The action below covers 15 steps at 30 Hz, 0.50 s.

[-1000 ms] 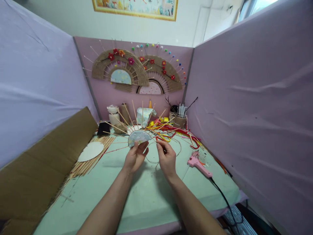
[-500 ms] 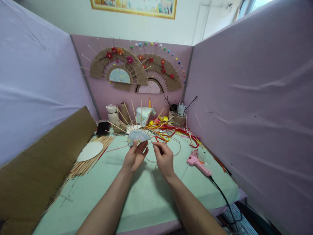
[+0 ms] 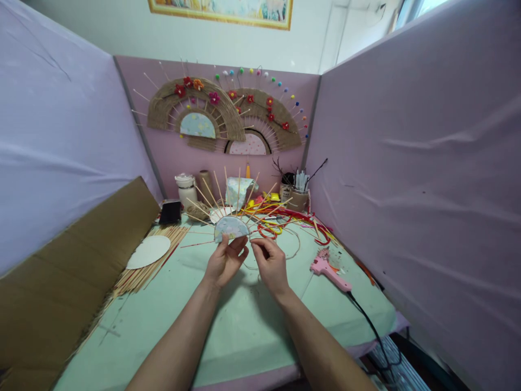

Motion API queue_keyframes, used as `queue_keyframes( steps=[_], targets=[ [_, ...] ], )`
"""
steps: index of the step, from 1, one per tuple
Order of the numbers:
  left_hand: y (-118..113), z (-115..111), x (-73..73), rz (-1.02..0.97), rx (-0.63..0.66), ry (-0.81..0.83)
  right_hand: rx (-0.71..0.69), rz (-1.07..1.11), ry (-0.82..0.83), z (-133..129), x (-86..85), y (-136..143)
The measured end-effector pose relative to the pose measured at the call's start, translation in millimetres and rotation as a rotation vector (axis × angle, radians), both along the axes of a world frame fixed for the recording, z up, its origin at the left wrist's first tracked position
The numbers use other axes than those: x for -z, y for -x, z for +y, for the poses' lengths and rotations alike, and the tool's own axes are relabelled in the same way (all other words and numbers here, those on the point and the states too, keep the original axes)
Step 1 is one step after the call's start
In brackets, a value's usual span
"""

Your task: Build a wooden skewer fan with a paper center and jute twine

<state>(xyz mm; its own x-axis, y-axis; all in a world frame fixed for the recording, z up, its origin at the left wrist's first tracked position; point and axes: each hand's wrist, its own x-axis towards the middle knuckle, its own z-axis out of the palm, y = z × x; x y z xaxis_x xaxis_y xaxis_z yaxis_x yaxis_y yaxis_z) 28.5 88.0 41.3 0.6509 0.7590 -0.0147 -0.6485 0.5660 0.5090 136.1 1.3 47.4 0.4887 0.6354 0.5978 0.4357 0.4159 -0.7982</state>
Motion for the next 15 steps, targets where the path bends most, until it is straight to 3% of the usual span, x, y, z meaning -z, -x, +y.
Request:
queue_keyframes(
  steps=[6,15],
  targets=[
    [1,0,-1.8,0.016,0.04,0.011,-0.032,0.043,0.003,-2,-1.1,-1],
    [2,-4,-7.8,0.022,0.041,0.019,-0.111,0.312,0.034,-7,-2.3,-10]
  ],
)
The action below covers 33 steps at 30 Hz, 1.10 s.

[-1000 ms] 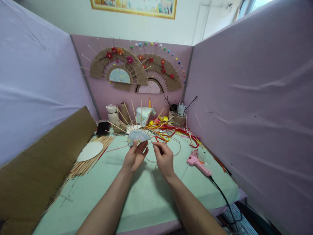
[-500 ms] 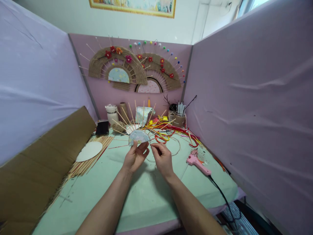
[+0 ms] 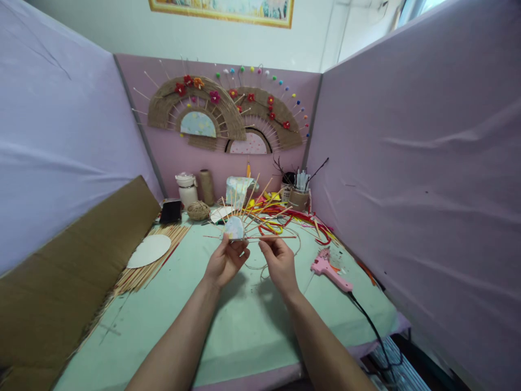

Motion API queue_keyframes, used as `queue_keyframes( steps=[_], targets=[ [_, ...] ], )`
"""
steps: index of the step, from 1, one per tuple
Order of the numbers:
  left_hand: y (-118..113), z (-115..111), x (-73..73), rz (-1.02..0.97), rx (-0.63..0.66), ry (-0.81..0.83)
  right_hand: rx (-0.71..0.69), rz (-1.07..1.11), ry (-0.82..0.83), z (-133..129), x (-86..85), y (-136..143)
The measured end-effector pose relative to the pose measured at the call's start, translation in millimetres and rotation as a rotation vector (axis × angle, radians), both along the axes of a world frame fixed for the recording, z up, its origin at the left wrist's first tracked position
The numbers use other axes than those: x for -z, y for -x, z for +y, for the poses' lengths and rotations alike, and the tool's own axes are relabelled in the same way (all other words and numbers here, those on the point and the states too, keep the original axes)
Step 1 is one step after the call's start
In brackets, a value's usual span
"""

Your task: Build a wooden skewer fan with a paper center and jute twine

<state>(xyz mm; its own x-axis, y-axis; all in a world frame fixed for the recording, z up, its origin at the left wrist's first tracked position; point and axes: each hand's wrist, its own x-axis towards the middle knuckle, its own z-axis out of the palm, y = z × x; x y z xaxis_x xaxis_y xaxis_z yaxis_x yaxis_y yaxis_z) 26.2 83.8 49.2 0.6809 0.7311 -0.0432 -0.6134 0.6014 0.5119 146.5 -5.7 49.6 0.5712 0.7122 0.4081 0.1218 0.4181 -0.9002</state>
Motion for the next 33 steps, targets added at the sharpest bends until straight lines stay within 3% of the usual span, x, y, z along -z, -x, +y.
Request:
queue_keyframes(
  steps=[11,23,30,33],
  targets=[
    [1,-4,-0.6,0.034,0.056,0.012,-0.134,0.282,-0.043,4,1.5,-9],
    [-3,-11,1.2,0.27,0.14,-0.069,-0.296,0.575,-0.077,2,-1.8,-6],
    [-12,-7,8.4,0.422,-0.174,-0.304,-0.285,0.616,-0.086,4,1.0,-8],
    [-14,-9,9.4,0.461,-0.241,-0.415,-0.27,0.61,-0.104,4,1.1,-7]
  ],
)
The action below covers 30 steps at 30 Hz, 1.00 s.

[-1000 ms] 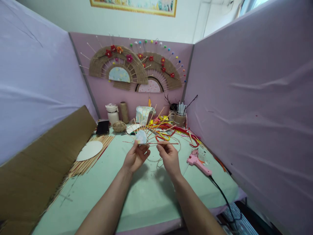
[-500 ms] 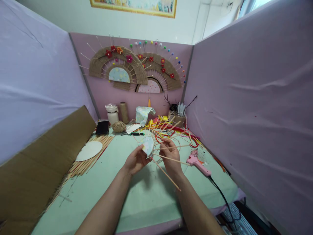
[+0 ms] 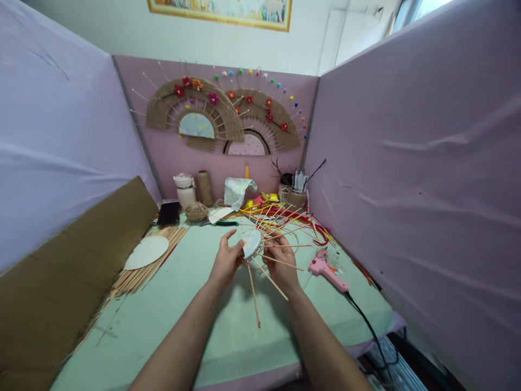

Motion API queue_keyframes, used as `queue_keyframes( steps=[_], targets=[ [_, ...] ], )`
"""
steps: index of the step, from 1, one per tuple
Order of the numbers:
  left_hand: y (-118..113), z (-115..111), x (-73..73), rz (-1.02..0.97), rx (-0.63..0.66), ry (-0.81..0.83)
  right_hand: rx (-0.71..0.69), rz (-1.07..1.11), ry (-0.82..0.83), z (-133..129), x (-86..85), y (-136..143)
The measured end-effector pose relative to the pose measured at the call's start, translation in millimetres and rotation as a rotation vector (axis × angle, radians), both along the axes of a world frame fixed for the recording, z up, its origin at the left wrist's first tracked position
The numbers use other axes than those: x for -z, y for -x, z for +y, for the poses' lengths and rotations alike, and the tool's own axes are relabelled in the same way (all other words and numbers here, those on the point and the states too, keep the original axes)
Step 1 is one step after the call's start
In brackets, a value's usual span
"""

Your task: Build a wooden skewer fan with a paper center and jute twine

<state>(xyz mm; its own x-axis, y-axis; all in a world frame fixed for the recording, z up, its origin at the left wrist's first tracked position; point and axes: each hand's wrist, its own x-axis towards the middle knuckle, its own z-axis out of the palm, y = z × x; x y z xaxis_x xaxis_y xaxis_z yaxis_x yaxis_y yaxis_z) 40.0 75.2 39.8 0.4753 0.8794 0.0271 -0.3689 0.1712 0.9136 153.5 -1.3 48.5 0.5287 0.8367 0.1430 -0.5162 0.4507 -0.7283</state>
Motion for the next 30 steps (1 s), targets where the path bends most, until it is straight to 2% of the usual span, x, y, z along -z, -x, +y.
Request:
queue_keyframes(
  steps=[4,7,10,15,18,21,25,27,30],
  targets=[
    [-1,-4,0.9,0.103,0.049,-0.167,0.017,0.016,-0.01,-1,-0.9,0],
    [0,-7,3.1,0.243,0.048,-0.446,0.03,0.03,-0.021,-1,-1.8,-2],
    [2,-8,7.5,0.414,-0.049,-0.745,0.046,0.02,-0.028,-1,-2.1,-3],
    [6,-3,13.3,0.569,-0.283,-1.123,0.029,-0.02,-0.022,-2,-2.9,0],
    [7,-4,12.0,0.52,-0.42,-1.234,0.008,-0.001,-0.031,-4,-6.6,2],
    [10,-6,7.9,0.35,-0.414,-1.309,-0.006,0.007,-0.026,-8,-12.4,4],
    [15,-3,-9.2,0.288,-0.386,-1.446,-0.014,0.011,-0.065,-11,-17.8,2],
    [16,0,-26.3,0.365,-0.386,-1.528,-0.004,-0.016,-0.084,-12,-17.8,-2],
    [13,5,-59.3,0.528,-0.44,-1.63,0.014,-0.127,-0.055,-16,-12.8,-11]
  ],
)
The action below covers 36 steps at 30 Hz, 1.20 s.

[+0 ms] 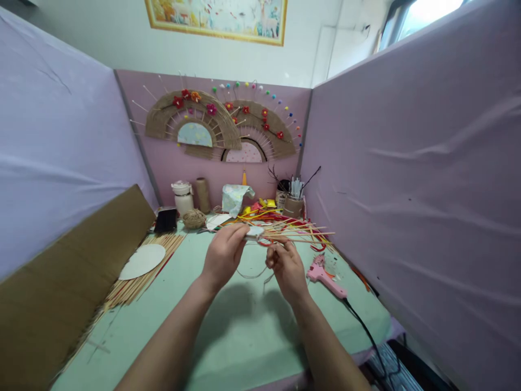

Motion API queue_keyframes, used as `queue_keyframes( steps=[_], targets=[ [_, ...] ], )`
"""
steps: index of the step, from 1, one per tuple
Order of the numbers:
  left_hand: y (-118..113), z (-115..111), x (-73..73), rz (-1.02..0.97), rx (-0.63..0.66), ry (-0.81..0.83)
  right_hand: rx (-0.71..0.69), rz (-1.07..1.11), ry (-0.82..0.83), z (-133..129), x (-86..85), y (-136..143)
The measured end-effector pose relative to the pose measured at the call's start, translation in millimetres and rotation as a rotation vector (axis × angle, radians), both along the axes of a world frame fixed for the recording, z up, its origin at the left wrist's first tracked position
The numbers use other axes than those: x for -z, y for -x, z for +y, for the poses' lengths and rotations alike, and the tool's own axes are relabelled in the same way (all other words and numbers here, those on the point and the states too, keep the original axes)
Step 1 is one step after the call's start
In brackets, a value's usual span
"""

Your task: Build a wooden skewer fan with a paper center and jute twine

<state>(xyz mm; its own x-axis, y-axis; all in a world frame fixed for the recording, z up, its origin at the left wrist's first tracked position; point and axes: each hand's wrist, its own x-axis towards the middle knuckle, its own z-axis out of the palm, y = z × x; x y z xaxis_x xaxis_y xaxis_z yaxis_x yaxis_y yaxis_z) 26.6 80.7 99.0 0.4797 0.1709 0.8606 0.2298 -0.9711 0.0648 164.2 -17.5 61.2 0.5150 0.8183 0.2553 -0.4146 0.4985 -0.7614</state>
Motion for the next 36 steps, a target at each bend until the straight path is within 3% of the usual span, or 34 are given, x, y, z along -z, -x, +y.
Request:
queue_keyframes(
  steps=[5,8,11,14,16,18,25,29,32,36],
  targets=[
    [-5,8,-45.0,0.205,-0.176,0.016,0.172,-0.305,0.23,-20,19.8,-32],
    [-6,15,-56.9,0.35,-0.224,0.019,0.348,-0.633,0.405,-42,28.1,-64],
    [-7,21,-61.9,0.403,-0.223,0.017,0.524,-1.15,0.693,-67,28.2,-96],
    [-6,23,-64.1,0.304,-0.184,0.064,0.467,-1.507,1.079,-84,25.7,-114],
    [-2,22,-64.9,0.222,-0.15,0.094,0.361,-1.571,1.254,-88,26.3,-118],
    [4,21,-65.9,0.174,-0.111,0.093,0.306,-1.567,1.326,-87,29.2,-119],
    [20,16,-69.1,0.035,-0.053,0.029,0.277,-1.535,1.318,-77,40.7,-127],
    [19,20,-64.6,-0.067,-0.039,-0.028,0.328,-1.537,1.245,-84,30.2,-131],
    [16,27,-55.0,-0.089,-0.019,-0.093,0.336,-1.407,1.011,-92,9.1,-125],
    [6,35,-30.9,-0.054,-0.056,-0.119,0.201,-1.005,0.599,-102,-17.5,-104]
  ],
)
